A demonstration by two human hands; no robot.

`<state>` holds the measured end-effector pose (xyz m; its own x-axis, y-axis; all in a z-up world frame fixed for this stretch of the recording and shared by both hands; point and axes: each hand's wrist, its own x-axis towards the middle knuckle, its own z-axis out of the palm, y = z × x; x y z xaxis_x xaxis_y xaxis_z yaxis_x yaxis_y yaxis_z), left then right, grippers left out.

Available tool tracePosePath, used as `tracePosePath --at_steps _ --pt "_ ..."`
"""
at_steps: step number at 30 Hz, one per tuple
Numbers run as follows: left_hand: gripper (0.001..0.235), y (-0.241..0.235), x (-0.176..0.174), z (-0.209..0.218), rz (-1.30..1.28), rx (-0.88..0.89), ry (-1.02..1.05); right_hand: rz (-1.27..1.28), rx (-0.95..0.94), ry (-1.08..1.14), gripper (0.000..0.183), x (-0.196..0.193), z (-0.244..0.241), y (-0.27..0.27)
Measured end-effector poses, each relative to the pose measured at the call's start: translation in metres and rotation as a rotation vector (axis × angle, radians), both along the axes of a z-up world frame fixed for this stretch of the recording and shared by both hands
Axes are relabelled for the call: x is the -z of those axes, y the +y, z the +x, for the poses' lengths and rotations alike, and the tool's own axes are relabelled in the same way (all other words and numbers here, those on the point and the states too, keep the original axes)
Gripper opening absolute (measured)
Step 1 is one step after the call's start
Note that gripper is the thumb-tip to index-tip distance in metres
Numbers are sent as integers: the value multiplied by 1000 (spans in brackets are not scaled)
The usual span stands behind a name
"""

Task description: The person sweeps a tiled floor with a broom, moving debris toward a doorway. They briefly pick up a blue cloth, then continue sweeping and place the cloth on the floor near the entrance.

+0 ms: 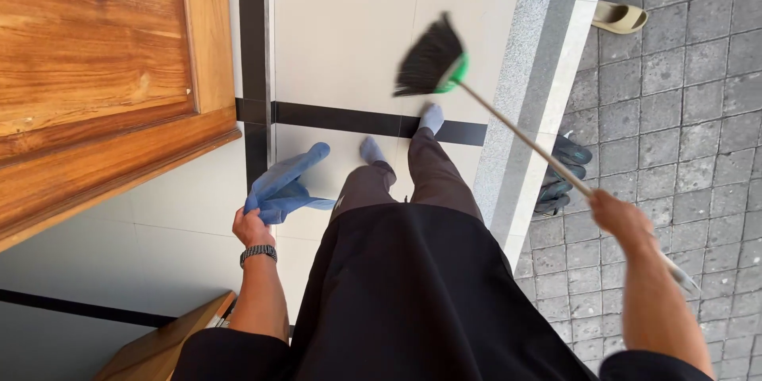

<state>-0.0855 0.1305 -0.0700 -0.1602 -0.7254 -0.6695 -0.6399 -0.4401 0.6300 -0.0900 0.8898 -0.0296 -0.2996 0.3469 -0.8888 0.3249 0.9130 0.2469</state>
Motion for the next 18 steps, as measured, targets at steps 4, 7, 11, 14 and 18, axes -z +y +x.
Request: tracePosePath --at_steps 4,7,11,14,18 --pt "39 20 -2 -24 -9 -56 42 272 102 -4 50 -39 39 112" --pt "40 30 4 -23 -13 -92 78 323 -34 129 47 -34 61 173" --pt "41 38 5 -34 -21 -122 109 284 31 191 53 -35 30 160" --pt "42 48 2 -52 -3 -107 37 108 -98 155 46 -57 -54 65" --pt "42 46 8 -87 24 -43 53 -155 -91 73 36 -41 -192 -101"
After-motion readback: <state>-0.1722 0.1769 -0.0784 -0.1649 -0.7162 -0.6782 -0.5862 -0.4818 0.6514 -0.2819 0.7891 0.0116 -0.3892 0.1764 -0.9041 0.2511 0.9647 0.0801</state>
